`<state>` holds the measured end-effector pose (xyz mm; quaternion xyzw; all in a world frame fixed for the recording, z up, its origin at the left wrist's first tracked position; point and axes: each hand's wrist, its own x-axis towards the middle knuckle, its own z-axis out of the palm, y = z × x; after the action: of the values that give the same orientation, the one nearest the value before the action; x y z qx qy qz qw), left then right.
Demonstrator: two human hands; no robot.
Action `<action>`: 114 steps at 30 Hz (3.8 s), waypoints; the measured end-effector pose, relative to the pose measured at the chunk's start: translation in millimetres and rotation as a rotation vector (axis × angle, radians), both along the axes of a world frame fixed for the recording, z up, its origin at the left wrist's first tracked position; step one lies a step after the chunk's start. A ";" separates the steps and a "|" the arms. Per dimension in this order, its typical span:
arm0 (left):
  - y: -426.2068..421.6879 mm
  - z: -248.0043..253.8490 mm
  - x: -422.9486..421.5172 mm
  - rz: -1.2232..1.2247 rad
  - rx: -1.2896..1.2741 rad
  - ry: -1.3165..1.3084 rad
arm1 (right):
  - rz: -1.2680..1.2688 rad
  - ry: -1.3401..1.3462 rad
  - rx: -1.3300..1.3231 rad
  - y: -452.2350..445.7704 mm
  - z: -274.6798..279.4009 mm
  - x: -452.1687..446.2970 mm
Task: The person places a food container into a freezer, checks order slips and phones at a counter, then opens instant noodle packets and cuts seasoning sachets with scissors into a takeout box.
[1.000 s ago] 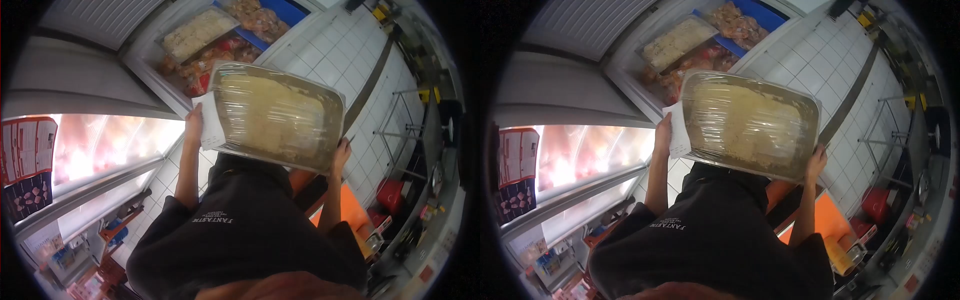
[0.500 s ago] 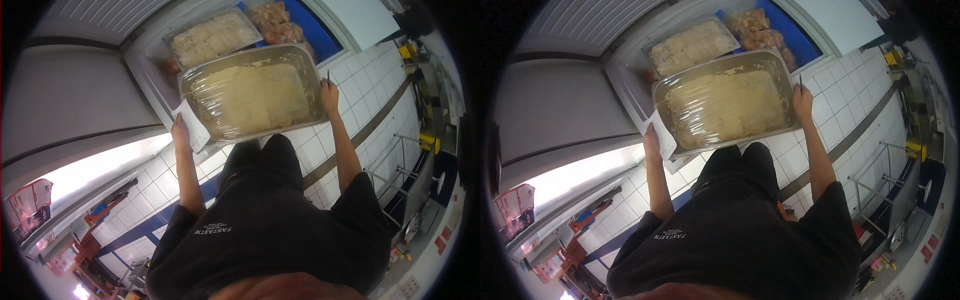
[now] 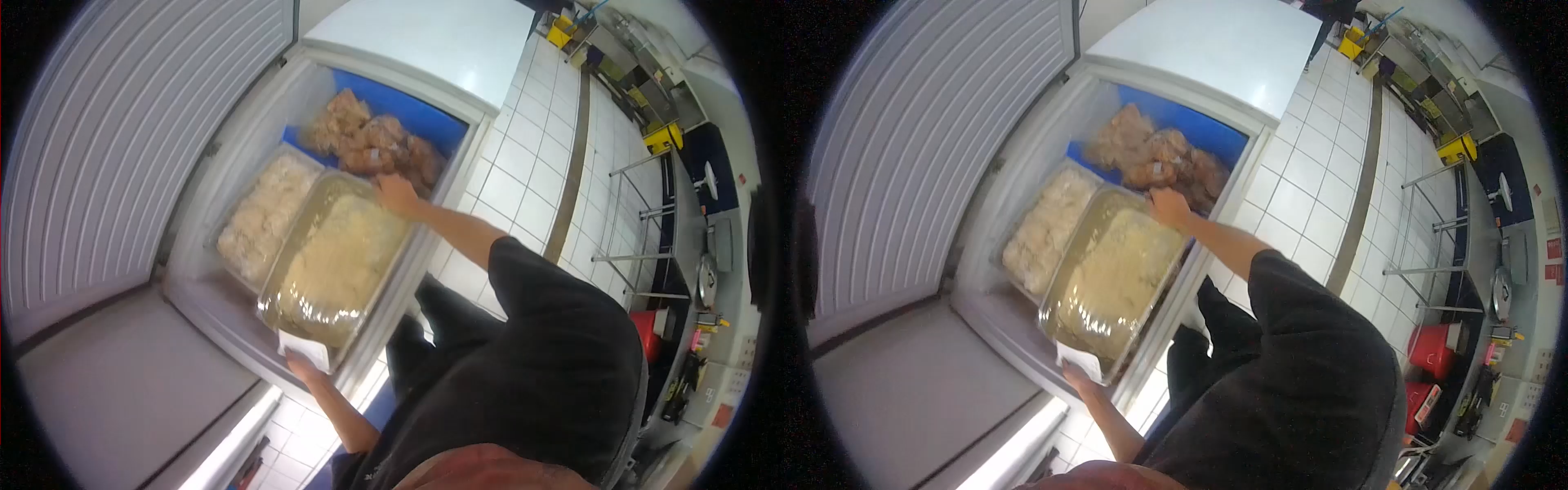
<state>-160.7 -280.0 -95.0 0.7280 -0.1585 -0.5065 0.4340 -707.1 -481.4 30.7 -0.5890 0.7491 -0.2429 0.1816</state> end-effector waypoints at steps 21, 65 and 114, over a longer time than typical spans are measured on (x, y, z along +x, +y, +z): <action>12.8 13.3 -58.4 0.237 -0.067 0.217 | 0.243 -0.060 0.404 -22.3 -130.7 -27.1; -361.2 744.0 -144.5 -0.122 -0.891 -2.341 | -0.868 -0.291 0.579 652.5 -9.0 -45.2; 237.0 270.0 -681.9 -1.537 -1.055 -0.017 | -1.278 -0.812 -0.349 813.4 71.9 -314.4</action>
<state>-842.6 -43.0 175.0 0.1356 -0.8097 -0.5118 0.2531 -1021.5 332.0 102.6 0.0724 0.7689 -0.6117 0.1712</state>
